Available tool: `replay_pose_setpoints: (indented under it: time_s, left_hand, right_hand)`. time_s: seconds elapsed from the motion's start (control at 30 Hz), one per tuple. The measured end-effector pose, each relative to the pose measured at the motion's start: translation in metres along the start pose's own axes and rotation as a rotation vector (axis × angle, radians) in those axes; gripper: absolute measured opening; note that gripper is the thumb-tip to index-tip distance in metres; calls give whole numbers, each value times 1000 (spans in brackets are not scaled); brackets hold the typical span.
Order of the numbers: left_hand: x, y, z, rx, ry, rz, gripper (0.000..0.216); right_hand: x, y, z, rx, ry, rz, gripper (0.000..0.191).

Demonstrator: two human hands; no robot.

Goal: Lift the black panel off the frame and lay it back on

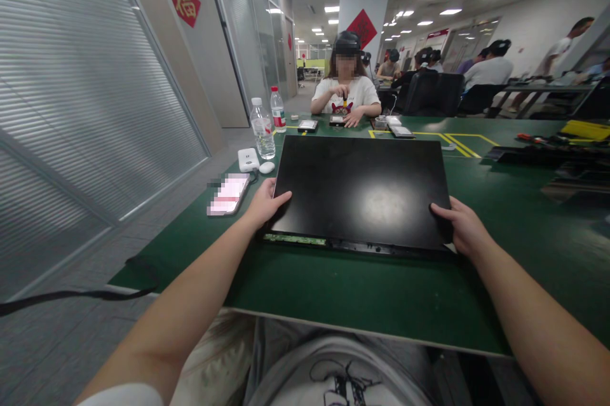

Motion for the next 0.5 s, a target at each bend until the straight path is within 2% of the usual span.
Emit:
replay_pose_setpoints:
  time_s: [0.23, 0.4, 0.5]
  left_hand:
    - [3, 1, -1, 9, 45, 22, 56]
    - [0, 0, 0, 12, 52, 38, 52]
    - [-1, 9, -3, -40, 104, 108, 49]
  right_hand:
    - [-2, -1, 0, 8, -4, 5, 48]
    - [0, -2, -1, 25, 46, 3, 47]
    - [0, -3, -2, 40, 52, -10, 45]
Point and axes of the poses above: each hand's wrist, its own z-axis towards the middle knuckle, its own x-axis out of the back of the hand, y = z × x, the point moved 8 cm from there along z, towards the middle knuckle, and after that the axes turned 13 degrees about x, right-handed, at the moved point
